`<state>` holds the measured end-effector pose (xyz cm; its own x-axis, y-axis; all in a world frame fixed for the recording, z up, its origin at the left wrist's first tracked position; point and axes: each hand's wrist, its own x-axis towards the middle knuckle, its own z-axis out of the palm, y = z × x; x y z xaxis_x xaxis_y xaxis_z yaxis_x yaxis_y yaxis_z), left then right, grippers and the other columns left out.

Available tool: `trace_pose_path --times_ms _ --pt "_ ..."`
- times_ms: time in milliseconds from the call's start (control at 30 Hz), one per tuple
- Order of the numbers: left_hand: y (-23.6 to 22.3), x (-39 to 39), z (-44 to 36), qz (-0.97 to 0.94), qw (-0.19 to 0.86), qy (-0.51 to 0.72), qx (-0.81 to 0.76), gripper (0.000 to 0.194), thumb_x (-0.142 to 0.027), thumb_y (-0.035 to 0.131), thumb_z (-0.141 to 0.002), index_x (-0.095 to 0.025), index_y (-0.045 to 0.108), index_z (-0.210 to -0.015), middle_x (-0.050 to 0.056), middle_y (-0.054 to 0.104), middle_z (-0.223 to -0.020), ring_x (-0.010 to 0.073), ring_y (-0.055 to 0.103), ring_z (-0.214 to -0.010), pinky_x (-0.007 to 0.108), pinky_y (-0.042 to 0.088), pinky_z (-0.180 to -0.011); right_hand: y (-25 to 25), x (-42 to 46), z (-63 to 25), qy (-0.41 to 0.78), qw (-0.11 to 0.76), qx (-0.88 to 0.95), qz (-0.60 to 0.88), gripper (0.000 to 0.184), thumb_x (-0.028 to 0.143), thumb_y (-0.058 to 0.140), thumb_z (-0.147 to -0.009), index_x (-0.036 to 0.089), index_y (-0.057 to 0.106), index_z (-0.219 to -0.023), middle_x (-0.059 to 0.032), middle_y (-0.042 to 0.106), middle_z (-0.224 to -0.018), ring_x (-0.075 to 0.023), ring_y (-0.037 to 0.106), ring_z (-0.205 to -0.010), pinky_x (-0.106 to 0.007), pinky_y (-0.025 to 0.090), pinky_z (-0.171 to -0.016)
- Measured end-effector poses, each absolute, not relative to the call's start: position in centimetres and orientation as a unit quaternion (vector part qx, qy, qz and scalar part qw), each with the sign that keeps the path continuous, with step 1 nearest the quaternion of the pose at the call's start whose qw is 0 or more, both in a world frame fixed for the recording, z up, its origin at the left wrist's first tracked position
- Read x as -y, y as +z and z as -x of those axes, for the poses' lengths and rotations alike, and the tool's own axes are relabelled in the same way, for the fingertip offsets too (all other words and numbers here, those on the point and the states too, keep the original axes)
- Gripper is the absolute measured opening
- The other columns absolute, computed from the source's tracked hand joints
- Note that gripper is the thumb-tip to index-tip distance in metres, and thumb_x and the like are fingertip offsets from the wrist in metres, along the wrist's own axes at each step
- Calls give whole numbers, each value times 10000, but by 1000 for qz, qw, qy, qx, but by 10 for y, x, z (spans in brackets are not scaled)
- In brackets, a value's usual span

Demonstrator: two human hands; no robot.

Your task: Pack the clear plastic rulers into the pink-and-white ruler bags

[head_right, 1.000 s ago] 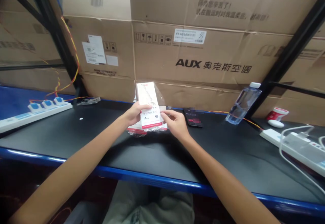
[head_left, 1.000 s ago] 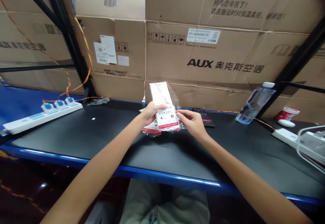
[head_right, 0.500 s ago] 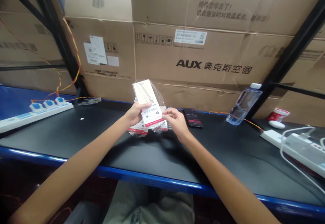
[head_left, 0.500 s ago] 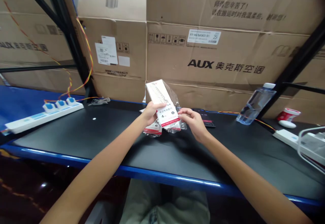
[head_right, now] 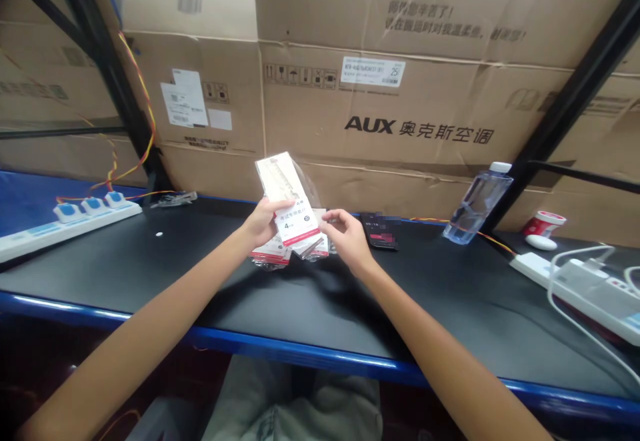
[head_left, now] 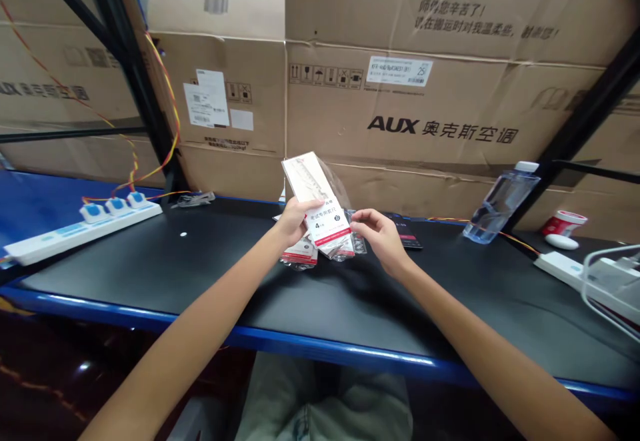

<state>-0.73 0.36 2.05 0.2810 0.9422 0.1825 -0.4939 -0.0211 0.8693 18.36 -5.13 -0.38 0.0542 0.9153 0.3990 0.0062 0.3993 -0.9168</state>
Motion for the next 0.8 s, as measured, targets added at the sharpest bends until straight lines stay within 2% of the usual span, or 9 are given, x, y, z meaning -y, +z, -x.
trace_pose_path --times_ms 100,167,467,800 --pt "21 0 7 -485 685 482 -251 358 -100 767 -678 -101 686 -1027 130 763 -978 279 739 -859 448 594 -858 -2 49 -186 385 632 542 399 338 411 740 -748 226 616 -1003 -23 669 -973 -152 638 -768 -265 493 -657" --pt "20 3 6 -501 701 440 -255 358 -103 765 -675 -89 689 -1024 153 764 -958 290 742 -825 451 601 -817 -1 47 -188 408 629 529 397 356 450 715 -770 229 604 -1025 -19 671 -932 -142 644 -717 -263 497 -631" --pt "17 11 3 -556 710 346 -259 451 -111 787 -656 -114 682 -1094 155 768 -980 297 748 -800 427 602 -747 -8 48 -185 485 564 546 385 336 518 747 -775 199 680 -857 6 634 -718 -117 574 -610 -258 506 -619" --pt "16 15 3 -604 680 321 -264 504 -199 805 -678 -140 665 -1159 161 754 -1033 312 737 -887 431 582 -782 -11 49 -187 465 542 584 387 294 455 766 -757 183 709 -851 -37 714 -797 -171 628 -675 -286 499 -604"
